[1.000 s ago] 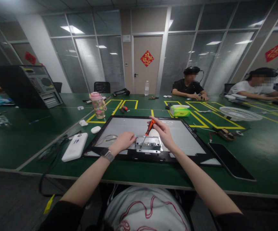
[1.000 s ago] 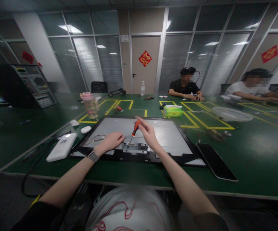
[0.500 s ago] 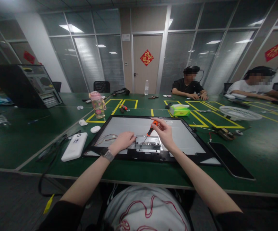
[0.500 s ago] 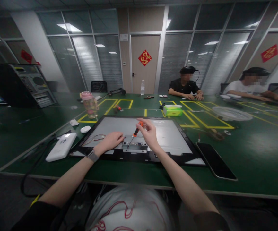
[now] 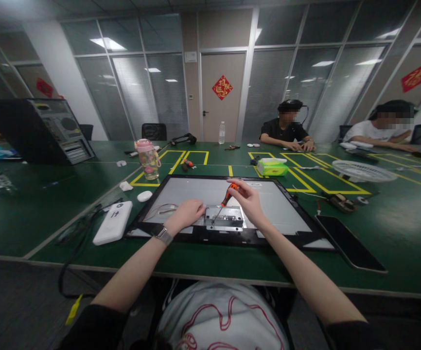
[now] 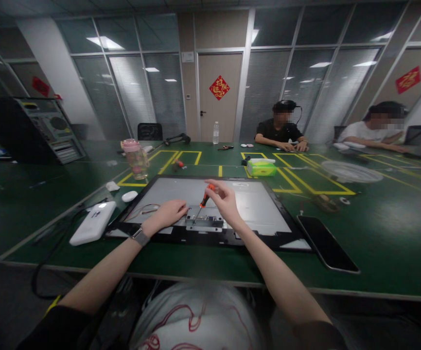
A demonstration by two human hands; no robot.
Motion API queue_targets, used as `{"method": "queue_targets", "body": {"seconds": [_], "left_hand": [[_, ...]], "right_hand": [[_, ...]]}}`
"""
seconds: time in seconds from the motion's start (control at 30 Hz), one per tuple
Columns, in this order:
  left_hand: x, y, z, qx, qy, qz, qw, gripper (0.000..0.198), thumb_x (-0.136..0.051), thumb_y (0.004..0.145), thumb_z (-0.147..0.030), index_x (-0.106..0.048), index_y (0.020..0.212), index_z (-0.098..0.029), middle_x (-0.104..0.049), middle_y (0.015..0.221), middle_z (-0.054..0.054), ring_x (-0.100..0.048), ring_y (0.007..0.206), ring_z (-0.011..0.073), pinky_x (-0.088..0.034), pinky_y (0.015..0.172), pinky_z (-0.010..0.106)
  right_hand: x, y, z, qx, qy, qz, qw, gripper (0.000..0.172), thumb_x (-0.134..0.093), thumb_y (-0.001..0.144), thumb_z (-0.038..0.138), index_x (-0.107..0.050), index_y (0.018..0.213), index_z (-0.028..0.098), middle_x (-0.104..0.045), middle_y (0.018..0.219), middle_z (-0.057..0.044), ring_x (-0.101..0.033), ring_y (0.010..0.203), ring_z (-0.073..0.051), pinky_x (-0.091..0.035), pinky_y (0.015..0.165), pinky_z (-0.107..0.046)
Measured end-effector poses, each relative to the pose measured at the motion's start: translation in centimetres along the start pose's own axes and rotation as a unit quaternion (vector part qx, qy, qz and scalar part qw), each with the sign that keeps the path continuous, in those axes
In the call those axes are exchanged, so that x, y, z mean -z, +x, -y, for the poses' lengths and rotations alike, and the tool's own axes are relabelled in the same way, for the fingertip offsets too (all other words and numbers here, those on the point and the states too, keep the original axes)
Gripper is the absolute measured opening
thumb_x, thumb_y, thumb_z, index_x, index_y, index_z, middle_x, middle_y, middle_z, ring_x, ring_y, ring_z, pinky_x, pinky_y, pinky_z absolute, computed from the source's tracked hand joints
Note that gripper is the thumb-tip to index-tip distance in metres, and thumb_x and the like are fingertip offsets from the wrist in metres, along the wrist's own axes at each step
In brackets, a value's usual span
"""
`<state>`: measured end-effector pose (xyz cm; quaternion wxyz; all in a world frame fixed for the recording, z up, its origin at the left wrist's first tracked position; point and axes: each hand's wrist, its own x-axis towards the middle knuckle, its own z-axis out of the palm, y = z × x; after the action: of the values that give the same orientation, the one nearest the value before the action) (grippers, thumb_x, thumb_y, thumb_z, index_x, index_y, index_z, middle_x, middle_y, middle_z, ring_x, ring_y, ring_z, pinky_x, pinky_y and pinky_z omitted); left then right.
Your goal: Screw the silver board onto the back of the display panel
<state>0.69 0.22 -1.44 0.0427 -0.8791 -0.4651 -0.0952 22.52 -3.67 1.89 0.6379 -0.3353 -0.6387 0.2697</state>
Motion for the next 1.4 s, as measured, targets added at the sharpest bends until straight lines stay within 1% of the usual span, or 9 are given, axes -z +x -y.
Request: {"method": "queue_targets", "body": {"seconds": [0.13,0.23,0.47,0.7,0.83,1.07,1.17,1.27,1.4], "left_hand": [[-0.09,0.00,0.04,-0.002,0.000,-0.003,1.000,0.032,-0.037,0.095,-0.034,-0.060,0.081,-0.017,-0.067,0.084,0.009,-0.062,0.079,0.0211,-0.041,0.067,0.028],[-0.10,0.01,0.04,0.001,-0.001,-0.001,1.000,0.032,-0.037,0.095,-0.034,-0.060,0.081,-0.017,-0.067,0.085,0.009,-0.062,0.078,0.0210,-0.041,0.067,0.028],[0.03,0.00,-0.05,0.002,-0.008,0.001,1.000,0.033,-0.037,0.095,-0.035,-0.061,0.082,-0.016,-0.067,0.085,0.009,-0.062,0.079,0.0204,-0.041,0.068,0.028],[0.21,-0.08,-0.13,0.000,-0.010,-0.002,1.000,0.034,-0.036,0.095,-0.035,-0.060,0.081,-0.017,-0.066,0.084,0.009,-0.061,0.077,0.0211,-0.039,0.066,0.029],[0.12,-0.04,-0.13,0.000,-0.012,-0.003,1.000,0.033,-0.037,0.095,-0.034,-0.061,0.081,-0.016,-0.067,0.085,0.009,-0.062,0.078,0.0210,-0.040,0.066,0.029],[-0.16,0.03,0.06,-0.001,-0.008,-0.008,1.000,0.032,-0.037,0.095,-0.034,-0.060,0.080,-0.017,-0.067,0.084,0.008,-0.061,0.077,0.0206,-0.039,0.066,0.029],[-0.15,-0.04,0.10,-0.001,-0.007,-0.010,1.000,0.032,-0.037,0.095,-0.034,-0.060,0.079,-0.018,-0.066,0.084,0.008,-0.061,0.077,0.0207,-0.039,0.065,0.029],[-0.05,-0.08,0.02,-0.001,-0.010,-0.010,1.000,0.033,-0.036,0.095,-0.035,-0.060,0.080,-0.017,-0.066,0.084,0.008,-0.061,0.078,0.0206,-0.040,0.066,0.029],[0.13,-0.03,-0.11,0.002,-0.012,0.001,1.000,0.033,-0.036,0.095,-0.034,-0.061,0.081,-0.017,-0.066,0.085,0.009,-0.062,0.079,0.0205,-0.041,0.068,0.029]], "right_hand": [[0.04,-0.01,0.00,-0.018,0.047,0.048,0.998,0.037,-0.055,0.088,0.039,-0.063,0.122,0.026,-0.069,0.105,-0.006,-0.063,0.095,-0.020,-0.047,0.090,-0.037],[-0.07,-0.04,0.03,-0.025,0.083,0.069,0.994,0.042,-0.055,0.088,0.040,-0.059,0.128,0.027,-0.069,0.105,-0.006,-0.064,0.092,-0.020,-0.048,0.090,-0.040],[-0.09,-0.05,0.16,-0.021,0.033,0.012,0.999,0.030,-0.069,0.078,0.037,-0.071,0.105,0.023,-0.068,0.090,-0.003,-0.061,0.075,-0.016,-0.050,0.075,-0.031],[0.27,0.00,-0.29,-0.025,0.079,0.066,0.994,0.039,-0.054,0.090,0.036,-0.060,0.127,0.027,-0.069,0.107,-0.005,-0.063,0.098,-0.019,-0.045,0.094,-0.038],[0.10,-0.05,-0.03,-0.038,0.112,0.065,0.991,0.041,-0.061,0.085,0.037,-0.062,0.124,0.026,-0.072,0.106,-0.005,-0.067,0.095,-0.021,-0.047,0.095,-0.042],[-0.17,-0.04,0.18,-0.055,0.078,0.003,0.995,0.034,-0.074,0.072,0.036,-0.073,0.105,0.024,-0.074,0.099,-0.005,-0.067,0.092,-0.022,-0.050,0.090,-0.039],[-0.01,0.02,-0.18,-0.034,0.051,0.000,0.998,0.031,-0.069,0.077,0.038,-0.073,0.105,0.024,-0.072,0.101,-0.004,-0.066,0.088,-0.019,-0.050,0.086,-0.036],[0.13,0.02,-0.25,-0.024,0.045,0.030,0.998,0.035,-0.058,0.086,0.040,-0.068,0.115,0.024,-0.071,0.103,-0.005,-0.064,0.090,-0.018,-0.048,0.088,-0.036],[0.00,0.00,0.08,-0.032,0.055,0.027,0.998,0.035,-0.062,0.083,0.040,-0.069,0.113,0.023,-0.071,0.093,-0.005,-0.063,0.082,-0.017,-0.049,0.082,-0.034]]}}
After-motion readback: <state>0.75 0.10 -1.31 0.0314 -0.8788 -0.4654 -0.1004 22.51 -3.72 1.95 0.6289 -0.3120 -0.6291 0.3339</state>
